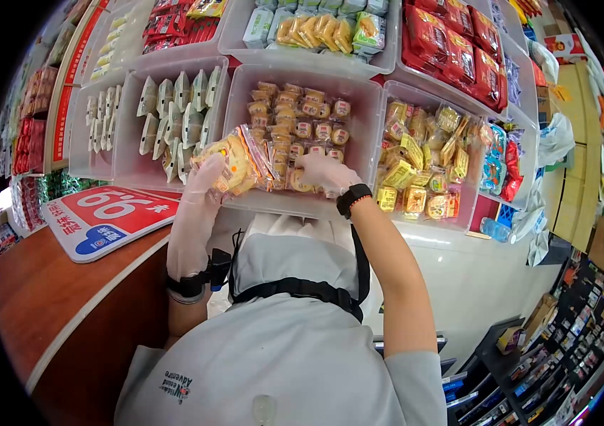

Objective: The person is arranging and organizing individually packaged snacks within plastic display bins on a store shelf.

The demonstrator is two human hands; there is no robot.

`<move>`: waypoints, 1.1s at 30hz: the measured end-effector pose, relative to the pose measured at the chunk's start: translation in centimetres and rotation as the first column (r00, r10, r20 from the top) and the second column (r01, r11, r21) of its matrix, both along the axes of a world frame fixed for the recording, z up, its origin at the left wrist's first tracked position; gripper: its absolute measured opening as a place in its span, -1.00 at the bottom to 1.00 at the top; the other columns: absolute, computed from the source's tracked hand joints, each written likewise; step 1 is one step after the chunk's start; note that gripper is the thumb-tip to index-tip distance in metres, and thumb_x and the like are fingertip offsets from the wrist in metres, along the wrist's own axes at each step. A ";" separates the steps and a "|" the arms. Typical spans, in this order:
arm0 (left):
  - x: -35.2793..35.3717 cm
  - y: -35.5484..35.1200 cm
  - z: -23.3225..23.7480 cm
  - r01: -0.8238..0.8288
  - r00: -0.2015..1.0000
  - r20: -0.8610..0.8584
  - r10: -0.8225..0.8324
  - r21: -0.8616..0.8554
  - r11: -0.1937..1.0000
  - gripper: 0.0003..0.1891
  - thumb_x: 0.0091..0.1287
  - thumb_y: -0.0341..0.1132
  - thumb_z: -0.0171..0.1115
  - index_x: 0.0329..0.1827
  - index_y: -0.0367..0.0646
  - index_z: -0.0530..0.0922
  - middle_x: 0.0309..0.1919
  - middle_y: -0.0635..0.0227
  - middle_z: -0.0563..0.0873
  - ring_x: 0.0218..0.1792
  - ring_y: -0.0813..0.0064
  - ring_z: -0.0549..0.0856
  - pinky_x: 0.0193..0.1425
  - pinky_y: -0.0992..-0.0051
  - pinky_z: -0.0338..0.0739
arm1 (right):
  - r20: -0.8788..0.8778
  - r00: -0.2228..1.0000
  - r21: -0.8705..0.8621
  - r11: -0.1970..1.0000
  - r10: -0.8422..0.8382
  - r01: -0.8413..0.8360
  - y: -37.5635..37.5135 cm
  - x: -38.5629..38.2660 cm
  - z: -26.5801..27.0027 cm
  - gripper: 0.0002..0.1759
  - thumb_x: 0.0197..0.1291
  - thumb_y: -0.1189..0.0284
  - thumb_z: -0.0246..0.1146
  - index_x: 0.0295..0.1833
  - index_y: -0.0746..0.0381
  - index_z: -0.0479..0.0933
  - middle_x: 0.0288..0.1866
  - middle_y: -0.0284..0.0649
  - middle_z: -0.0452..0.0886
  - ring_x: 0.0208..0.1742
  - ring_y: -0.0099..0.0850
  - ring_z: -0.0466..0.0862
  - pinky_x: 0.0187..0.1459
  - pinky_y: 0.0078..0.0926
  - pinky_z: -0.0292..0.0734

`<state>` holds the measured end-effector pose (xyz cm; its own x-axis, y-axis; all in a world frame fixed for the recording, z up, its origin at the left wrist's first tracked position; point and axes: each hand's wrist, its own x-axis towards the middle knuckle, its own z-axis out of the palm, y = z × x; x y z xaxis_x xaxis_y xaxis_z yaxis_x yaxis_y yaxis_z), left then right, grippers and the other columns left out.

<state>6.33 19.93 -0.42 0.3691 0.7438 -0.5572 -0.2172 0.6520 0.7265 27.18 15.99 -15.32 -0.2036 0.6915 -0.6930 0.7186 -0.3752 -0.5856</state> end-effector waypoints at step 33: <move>0.5 0.0 -0.4 0.240 0.968 0.052 -0.247 0.118 0.964 -0.50 0.19 -0.39 0.28 0.22 -0.21 0.42 0.02 0.28 0.62 -0.01 0.57 0.64 0.12 0.54 0.53 | -0.581 0.275 0.335 0.084 -0.766 0.939 -12.8 11.0 9.2 -0.61 0.41 0.38 0.10 0.27 0.30 0.43 0.19 -0.25 0.52 0.09 -0.54 0.53 0.09 -0.61 0.44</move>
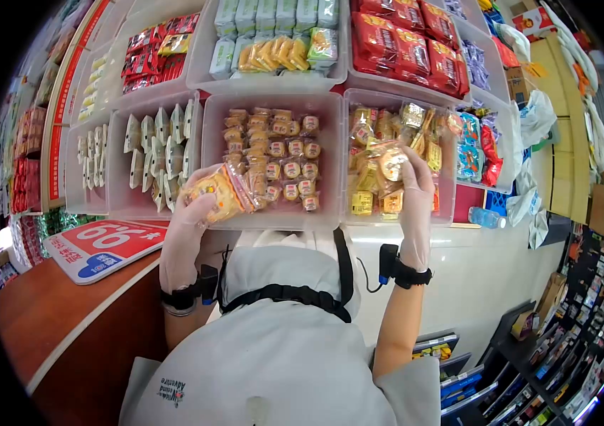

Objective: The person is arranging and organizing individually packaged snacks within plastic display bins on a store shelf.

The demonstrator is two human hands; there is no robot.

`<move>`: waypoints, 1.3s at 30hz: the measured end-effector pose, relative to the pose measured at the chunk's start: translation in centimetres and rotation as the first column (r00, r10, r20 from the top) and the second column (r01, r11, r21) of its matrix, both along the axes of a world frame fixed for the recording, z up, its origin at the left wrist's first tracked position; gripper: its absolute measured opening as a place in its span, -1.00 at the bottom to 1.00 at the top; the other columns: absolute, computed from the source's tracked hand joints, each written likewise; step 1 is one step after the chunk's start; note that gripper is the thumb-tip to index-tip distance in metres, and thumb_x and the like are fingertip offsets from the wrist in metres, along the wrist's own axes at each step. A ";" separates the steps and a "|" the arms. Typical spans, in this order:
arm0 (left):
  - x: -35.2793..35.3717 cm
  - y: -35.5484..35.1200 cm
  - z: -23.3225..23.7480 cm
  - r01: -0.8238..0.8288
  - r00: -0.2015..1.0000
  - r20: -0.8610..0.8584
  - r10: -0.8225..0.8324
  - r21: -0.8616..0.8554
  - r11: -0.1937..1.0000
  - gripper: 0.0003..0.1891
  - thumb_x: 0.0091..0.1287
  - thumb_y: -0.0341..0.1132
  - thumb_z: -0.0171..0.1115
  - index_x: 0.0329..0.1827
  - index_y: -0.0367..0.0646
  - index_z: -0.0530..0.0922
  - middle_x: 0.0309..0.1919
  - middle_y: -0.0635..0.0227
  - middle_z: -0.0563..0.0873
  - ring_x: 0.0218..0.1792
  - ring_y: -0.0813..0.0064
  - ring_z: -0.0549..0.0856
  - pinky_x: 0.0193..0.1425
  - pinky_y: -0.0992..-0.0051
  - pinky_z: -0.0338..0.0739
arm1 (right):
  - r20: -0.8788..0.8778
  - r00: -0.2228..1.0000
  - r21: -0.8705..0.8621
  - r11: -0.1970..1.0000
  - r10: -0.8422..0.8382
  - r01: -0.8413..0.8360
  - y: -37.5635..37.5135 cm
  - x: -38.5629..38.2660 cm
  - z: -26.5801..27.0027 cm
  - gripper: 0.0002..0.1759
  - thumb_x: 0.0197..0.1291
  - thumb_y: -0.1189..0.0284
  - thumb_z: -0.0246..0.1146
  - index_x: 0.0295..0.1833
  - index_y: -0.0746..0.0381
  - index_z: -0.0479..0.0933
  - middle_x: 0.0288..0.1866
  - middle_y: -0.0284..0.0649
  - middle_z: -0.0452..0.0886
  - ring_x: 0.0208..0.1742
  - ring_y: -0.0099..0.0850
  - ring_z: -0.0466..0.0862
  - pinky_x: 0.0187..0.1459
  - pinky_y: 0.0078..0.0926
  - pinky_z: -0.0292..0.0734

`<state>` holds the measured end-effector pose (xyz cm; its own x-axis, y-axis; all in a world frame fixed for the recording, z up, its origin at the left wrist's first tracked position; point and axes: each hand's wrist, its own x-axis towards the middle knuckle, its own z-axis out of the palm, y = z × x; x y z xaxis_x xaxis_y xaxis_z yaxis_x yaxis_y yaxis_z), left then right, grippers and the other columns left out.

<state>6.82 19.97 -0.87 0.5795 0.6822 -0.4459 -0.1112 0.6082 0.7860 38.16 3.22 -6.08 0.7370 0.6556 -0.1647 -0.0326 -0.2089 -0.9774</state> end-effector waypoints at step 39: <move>28.5 -13.4 -10.2 0.664 0.684 -0.693 -0.227 0.720 -0.201 -0.20 0.02 -0.11 0.44 0.40 0.20 0.32 0.39 0.13 0.19 0.40 -0.07 0.17 0.39 0.00 0.13 | -0.050 0.927 -0.039 0.928 -0.371 0.369 -16.7 12.2 -4.4 -0.67 0.39 0.46 0.10 0.22 0.32 0.43 0.08 -0.23 0.54 0.01 -0.51 0.50 0.10 -0.57 0.42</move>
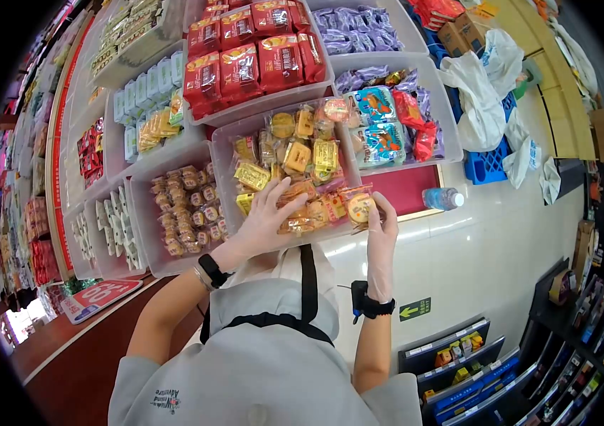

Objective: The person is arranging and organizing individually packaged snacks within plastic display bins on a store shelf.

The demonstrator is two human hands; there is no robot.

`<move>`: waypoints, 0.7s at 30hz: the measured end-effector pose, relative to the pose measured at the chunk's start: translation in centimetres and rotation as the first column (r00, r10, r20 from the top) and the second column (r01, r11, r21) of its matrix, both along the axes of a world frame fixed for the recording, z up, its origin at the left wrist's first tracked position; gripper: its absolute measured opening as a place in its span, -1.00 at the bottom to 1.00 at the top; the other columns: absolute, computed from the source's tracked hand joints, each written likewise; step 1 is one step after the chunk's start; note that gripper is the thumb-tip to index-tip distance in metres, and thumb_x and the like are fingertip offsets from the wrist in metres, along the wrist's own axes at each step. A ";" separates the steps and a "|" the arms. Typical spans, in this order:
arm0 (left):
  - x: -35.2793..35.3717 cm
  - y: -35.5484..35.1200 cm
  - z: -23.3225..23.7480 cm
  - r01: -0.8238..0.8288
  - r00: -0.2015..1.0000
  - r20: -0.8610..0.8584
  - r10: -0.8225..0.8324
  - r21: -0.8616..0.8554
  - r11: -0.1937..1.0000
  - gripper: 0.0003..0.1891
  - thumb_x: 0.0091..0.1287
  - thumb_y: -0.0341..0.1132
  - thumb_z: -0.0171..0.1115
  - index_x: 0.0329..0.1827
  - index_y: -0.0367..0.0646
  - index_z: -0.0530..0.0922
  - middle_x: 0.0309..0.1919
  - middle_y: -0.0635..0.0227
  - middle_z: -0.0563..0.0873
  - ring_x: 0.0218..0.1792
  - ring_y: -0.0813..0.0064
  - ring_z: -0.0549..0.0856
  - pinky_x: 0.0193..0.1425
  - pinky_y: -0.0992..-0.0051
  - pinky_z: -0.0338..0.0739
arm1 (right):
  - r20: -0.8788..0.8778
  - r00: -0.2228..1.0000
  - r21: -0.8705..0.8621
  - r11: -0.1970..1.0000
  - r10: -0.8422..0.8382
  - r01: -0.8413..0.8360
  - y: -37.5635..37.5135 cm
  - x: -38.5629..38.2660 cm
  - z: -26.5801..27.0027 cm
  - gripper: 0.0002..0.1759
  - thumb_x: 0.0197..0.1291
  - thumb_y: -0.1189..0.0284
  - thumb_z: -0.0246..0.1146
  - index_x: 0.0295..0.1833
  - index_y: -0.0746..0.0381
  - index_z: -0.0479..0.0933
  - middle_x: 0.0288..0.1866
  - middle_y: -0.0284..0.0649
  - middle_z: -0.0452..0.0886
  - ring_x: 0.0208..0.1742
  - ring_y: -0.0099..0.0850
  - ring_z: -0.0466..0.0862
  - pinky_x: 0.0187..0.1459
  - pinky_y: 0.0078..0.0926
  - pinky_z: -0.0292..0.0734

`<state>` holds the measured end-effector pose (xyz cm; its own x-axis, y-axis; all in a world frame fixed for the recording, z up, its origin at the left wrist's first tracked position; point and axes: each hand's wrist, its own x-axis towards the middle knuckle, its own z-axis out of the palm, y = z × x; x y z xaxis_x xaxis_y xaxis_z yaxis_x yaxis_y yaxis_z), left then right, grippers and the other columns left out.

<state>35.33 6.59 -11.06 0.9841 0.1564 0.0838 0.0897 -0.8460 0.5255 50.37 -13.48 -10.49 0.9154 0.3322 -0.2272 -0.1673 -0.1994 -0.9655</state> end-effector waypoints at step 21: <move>-2.1 -0.1 -0.8 -0.135 0.988 0.088 0.130 0.057 0.989 -0.40 0.18 -0.30 0.28 0.35 0.11 0.39 0.35 0.16 0.32 0.33 -0.02 0.32 0.37 0.04 0.21 | 0.437 0.802 -0.607 0.791 0.407 -0.071 3.8 -3.8 -4.4 -0.63 0.22 0.49 0.20 0.14 0.35 0.46 0.08 0.06 0.51 0.11 -0.02 0.51 0.16 -0.21 0.41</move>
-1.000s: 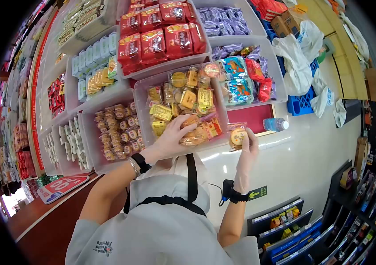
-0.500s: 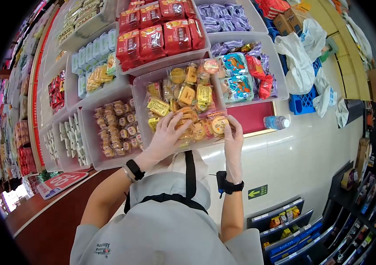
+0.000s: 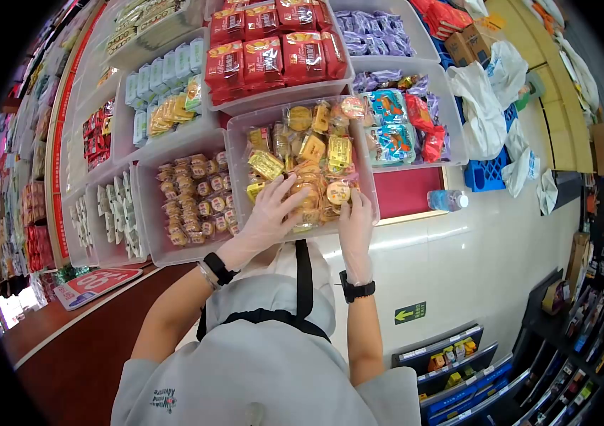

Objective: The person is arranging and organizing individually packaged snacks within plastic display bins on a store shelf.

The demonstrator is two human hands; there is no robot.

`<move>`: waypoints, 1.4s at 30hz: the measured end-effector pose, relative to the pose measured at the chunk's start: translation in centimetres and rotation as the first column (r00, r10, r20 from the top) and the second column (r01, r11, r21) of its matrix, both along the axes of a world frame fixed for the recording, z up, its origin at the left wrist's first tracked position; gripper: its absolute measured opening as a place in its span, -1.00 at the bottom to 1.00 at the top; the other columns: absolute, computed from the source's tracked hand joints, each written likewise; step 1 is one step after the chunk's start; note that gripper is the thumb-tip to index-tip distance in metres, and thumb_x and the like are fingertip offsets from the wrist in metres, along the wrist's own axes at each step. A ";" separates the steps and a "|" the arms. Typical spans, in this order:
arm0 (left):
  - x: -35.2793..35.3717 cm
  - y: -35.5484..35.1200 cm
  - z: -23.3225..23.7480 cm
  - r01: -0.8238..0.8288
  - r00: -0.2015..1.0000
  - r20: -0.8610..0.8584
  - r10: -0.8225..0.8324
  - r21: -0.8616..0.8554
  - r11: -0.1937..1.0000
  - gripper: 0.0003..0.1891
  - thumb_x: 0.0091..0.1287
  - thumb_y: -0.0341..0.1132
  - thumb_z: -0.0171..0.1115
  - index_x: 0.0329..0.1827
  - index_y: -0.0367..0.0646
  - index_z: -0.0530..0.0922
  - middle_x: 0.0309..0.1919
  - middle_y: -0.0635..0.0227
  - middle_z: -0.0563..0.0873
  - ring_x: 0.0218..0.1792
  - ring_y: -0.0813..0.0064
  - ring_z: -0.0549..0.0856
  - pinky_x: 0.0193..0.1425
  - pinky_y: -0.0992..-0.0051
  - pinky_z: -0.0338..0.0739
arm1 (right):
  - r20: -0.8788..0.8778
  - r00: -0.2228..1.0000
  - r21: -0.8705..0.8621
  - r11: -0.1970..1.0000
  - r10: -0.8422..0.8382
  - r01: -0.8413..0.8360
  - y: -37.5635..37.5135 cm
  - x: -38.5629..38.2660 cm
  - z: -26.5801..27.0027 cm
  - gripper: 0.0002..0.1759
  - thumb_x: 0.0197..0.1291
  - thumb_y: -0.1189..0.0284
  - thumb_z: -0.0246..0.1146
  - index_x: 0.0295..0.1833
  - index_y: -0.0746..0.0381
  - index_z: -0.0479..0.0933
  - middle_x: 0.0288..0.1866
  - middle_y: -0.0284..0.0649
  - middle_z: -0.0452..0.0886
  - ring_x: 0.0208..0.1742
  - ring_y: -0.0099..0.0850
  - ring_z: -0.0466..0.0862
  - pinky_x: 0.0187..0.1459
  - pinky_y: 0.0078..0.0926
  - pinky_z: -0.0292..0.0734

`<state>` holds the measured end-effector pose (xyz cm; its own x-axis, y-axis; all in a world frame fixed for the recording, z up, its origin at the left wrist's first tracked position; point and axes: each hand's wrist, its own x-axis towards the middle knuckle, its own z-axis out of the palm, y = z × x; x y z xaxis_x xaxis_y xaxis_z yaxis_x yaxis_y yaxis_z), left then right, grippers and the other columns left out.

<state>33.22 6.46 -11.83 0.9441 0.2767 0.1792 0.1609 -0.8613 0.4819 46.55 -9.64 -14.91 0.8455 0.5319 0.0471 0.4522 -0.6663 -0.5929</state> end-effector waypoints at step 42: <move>-11.4 11.2 -7.8 -0.192 0.630 -0.766 -0.130 -0.315 0.929 -0.74 -0.04 -0.44 0.28 -0.25 -0.30 0.69 -0.28 -0.02 0.72 -0.19 0.05 0.73 -0.19 0.22 0.62 | -0.578 0.754 0.291 0.942 0.312 -0.167 11.1 -12.9 5.7 -0.77 0.30 0.56 0.12 0.03 0.34 0.55 -0.11 -0.16 0.62 -0.06 -0.41 0.60 0.03 -0.52 0.47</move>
<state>21.79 17.70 -19.64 0.6766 0.1964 -0.7097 0.6291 -0.6551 0.4184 33.66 1.45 -9.18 0.5789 0.7592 -0.2976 0.0754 -0.4133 -0.9075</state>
